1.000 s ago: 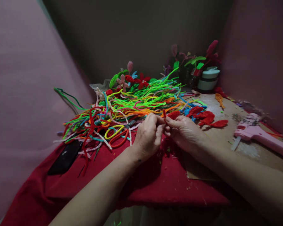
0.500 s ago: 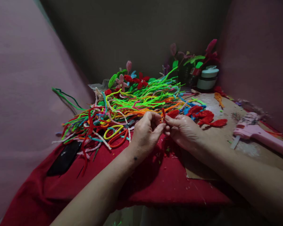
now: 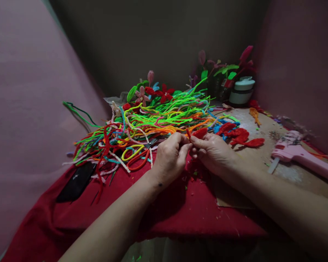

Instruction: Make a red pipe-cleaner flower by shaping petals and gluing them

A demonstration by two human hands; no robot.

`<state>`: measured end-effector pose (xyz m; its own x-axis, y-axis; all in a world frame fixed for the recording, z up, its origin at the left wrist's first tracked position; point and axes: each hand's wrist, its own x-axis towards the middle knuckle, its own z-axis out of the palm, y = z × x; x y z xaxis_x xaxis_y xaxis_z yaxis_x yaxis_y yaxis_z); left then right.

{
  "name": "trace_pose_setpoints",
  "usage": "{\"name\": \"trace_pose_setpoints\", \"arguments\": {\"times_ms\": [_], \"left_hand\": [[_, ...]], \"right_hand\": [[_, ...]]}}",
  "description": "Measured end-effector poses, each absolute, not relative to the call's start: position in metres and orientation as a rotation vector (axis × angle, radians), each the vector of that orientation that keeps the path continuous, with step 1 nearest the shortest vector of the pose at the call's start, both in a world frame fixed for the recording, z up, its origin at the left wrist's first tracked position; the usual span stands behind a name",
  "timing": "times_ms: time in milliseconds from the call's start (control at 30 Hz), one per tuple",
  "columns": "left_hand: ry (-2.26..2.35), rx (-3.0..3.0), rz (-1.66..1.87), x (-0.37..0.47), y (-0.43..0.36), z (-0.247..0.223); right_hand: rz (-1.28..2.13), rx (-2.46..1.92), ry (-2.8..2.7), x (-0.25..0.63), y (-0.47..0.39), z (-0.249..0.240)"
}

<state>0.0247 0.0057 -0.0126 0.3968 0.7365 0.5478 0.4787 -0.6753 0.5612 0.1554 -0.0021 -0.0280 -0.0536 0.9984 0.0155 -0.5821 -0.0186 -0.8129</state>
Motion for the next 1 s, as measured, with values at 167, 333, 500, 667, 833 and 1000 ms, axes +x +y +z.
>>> {"name": "trace_pose_setpoints", "arguments": {"times_ms": [167, 333, 500, 667, 833, 1000], "left_hand": [[1.01, 2.447, 1.075, 0.024, 0.005, -0.012], [0.882, 1.809, 0.971, 0.028, 0.003, -0.002], [1.132, 1.788, 1.152, -0.011, 0.004, 0.022], [1.775, 2.36, 0.564, -0.083, 0.024, 0.012], [1.951, 2.482, 0.005, -0.095, 0.042, -0.012], [1.929, 2.532, 0.003, -0.095, 0.043, -0.013]], "right_hand": [[1.527, -0.739, -0.765, 0.154, -0.002, -0.03], [1.472, -0.743, -0.779, 0.157, -0.003, -0.024], [1.437, -0.754, -0.729, 0.163, 0.002, -0.021], [1.554, -0.684, -0.732, 0.163, 0.003, -0.024], [1.645, -0.615, -0.71, 0.164, 0.003, -0.027], [1.713, -0.547, -0.698, 0.165, 0.003, -0.025]]}}
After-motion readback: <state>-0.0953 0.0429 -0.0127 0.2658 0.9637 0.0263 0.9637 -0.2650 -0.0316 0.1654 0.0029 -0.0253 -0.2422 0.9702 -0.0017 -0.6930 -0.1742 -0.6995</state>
